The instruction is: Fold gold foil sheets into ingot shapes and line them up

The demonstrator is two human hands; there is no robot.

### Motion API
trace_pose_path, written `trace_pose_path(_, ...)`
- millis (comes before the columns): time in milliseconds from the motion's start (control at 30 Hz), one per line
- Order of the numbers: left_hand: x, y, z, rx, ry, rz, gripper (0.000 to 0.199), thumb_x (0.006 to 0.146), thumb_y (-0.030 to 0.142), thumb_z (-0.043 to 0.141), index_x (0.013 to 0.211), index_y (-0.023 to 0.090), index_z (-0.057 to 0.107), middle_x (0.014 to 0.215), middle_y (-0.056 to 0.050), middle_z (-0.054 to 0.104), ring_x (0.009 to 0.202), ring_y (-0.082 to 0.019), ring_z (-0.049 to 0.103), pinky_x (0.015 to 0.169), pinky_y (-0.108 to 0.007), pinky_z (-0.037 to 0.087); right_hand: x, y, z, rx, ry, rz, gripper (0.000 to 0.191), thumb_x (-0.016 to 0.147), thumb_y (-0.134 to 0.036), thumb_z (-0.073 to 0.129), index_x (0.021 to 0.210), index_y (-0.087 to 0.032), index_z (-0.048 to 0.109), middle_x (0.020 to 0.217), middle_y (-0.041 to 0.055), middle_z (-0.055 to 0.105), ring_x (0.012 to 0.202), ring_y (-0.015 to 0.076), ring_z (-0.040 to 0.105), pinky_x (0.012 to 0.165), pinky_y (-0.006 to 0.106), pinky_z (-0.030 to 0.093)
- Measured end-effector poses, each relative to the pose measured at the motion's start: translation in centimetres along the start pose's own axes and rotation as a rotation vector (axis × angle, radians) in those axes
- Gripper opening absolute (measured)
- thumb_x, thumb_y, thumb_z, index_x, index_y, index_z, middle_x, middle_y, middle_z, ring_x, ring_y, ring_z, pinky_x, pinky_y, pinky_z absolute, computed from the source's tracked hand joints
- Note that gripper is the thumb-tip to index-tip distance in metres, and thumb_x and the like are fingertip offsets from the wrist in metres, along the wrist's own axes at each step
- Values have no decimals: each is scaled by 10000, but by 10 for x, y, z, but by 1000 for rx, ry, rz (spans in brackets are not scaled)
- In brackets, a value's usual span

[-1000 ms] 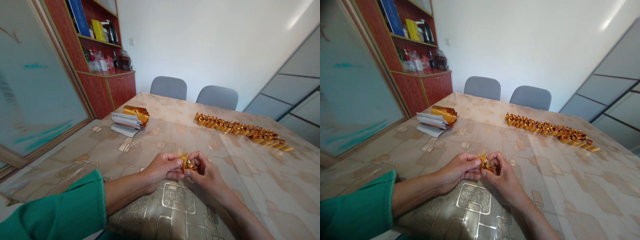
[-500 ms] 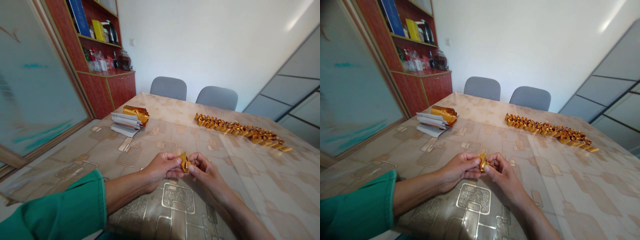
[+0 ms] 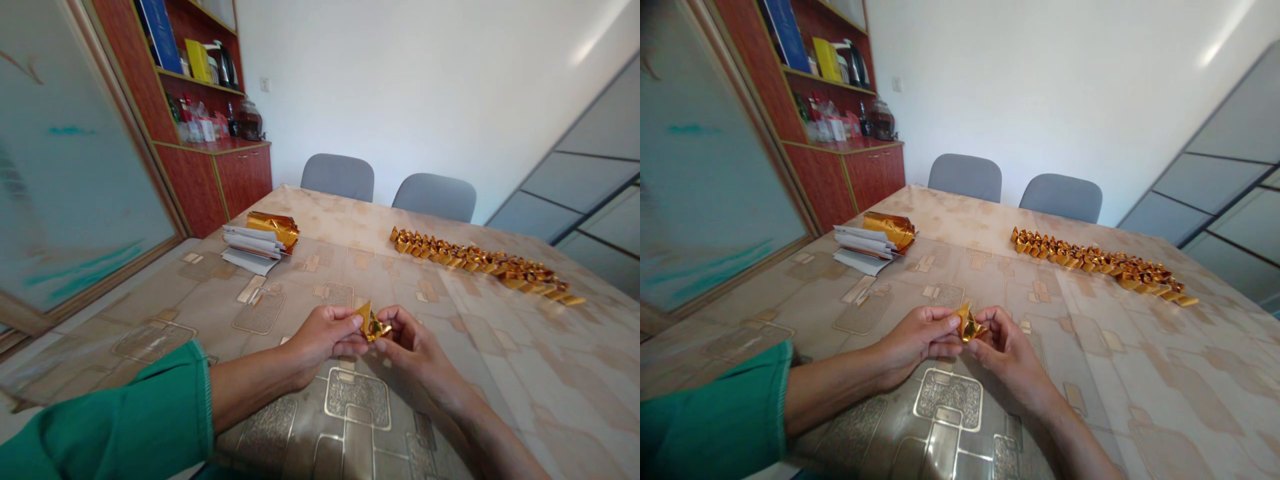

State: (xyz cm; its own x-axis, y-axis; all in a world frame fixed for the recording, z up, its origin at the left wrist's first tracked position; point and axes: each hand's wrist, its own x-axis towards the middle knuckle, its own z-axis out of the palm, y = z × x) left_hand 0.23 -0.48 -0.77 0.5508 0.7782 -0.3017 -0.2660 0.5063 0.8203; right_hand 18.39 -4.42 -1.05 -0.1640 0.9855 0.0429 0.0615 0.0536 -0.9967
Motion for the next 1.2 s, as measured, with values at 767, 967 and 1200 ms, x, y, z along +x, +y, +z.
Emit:
trace_pose_path(767,0,-4,3,4,17,59,327,610,274,883,782,101,666,721,-29,693,617,-82,632,618,-179,495,2,12,7,59,110,-21,297,795,-418,751,812,-209,541,705,-29,558,591,114,468,536,235,354)
trace_pose_path(967,1,-5,4,-29,54,85,333,613,270,883,812,97,678,712,-30,697,625,-85,645,652,-188,514,0,8,8,61,167,-60,284,801,-405,759,816,-213,551,689,-40,538,587,110,449,528,228,329)
trace_pose_path(1200,1,-5,3,-26,54,77,344,613,265,883,849,99,695,757,-44,719,652,-90,661,675,-189,525,1,14,6,-100,164,-83,200,851,-318,697,854,-223,521,715,-48,498,610,114,425,542,236,322)
